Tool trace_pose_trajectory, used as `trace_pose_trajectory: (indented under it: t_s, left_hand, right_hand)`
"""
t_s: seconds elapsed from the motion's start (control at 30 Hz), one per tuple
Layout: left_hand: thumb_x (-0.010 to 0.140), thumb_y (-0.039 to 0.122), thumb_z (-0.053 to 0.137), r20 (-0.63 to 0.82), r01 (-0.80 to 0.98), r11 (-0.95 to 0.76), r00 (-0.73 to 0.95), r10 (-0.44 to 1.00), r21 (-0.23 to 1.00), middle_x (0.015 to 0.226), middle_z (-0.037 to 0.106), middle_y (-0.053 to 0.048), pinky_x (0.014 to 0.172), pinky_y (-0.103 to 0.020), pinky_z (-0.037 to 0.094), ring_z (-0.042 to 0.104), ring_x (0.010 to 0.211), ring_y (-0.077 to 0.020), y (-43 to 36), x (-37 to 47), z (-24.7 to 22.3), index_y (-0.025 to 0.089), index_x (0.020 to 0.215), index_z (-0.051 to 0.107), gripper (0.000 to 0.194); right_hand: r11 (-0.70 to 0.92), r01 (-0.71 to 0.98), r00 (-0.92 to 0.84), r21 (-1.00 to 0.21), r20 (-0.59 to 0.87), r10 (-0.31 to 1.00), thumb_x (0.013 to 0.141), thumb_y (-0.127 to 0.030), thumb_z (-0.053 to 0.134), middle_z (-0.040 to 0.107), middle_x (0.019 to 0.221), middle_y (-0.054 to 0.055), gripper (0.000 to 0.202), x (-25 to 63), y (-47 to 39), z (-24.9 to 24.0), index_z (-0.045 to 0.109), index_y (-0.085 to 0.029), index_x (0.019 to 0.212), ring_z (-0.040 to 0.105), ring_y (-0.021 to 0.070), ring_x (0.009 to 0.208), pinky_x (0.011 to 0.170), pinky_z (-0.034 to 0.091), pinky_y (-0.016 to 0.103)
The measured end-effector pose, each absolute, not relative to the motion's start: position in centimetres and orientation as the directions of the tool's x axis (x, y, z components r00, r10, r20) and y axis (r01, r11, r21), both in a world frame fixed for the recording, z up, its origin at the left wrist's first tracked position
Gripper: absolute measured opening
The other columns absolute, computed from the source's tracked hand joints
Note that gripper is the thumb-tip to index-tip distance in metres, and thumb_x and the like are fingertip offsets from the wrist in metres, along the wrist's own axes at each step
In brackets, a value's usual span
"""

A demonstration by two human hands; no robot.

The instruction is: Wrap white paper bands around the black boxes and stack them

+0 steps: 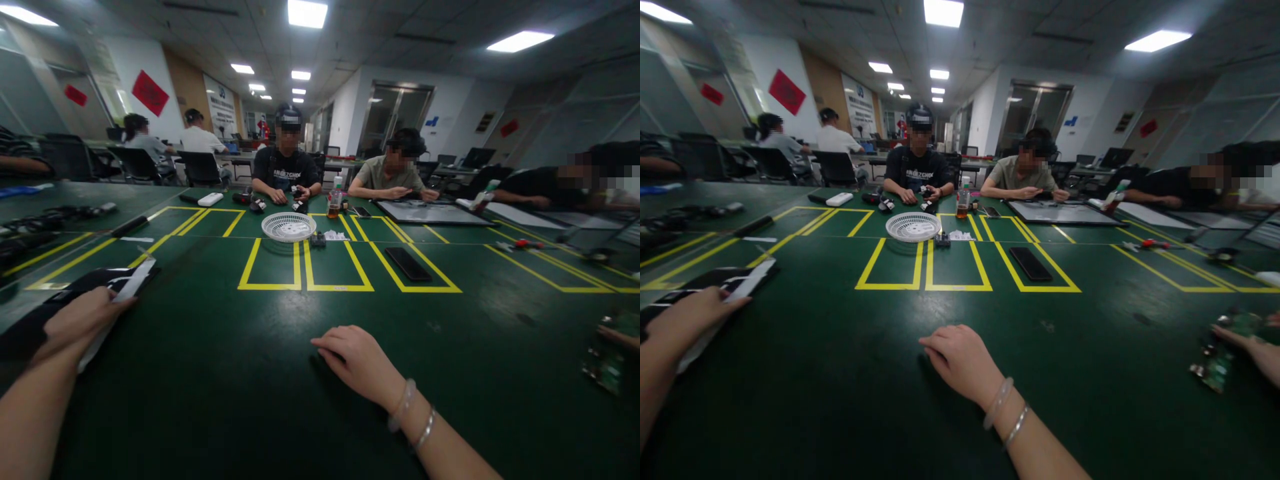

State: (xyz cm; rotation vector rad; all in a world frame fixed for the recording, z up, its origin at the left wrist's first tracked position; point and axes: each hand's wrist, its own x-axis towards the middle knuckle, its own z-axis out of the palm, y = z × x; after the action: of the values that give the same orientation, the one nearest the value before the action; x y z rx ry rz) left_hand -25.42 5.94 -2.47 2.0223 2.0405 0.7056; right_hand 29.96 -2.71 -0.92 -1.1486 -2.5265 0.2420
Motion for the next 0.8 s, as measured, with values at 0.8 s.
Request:
trace_pose_trajectory:
  t_s: [0.8]
  left_hand:
    - [0.099, 0.033, 0.051, 0.179, 0.506, -0.654, 0.698, 0.694, 0.562, 0.116, 0.053, -0.007, 0.089, -0.032, 0.050, 0.055, 0.105, -0.0229, 1.1, -3.3, 0.5, 0.029, 0.131, 0.059, 0.033]
  right_hand:
    - [0.679, 0.675, -0.658, -0.289, 0.181, 0.731, 0.091, -0.026, 0.064, 0.067, 0.107, 0.003, 0.063, 29.4, -2.9, -0.2, 0.036, -0.028, 0.148, 0.062, 0.0209, 0.094, 0.093, 0.048, 0.042]
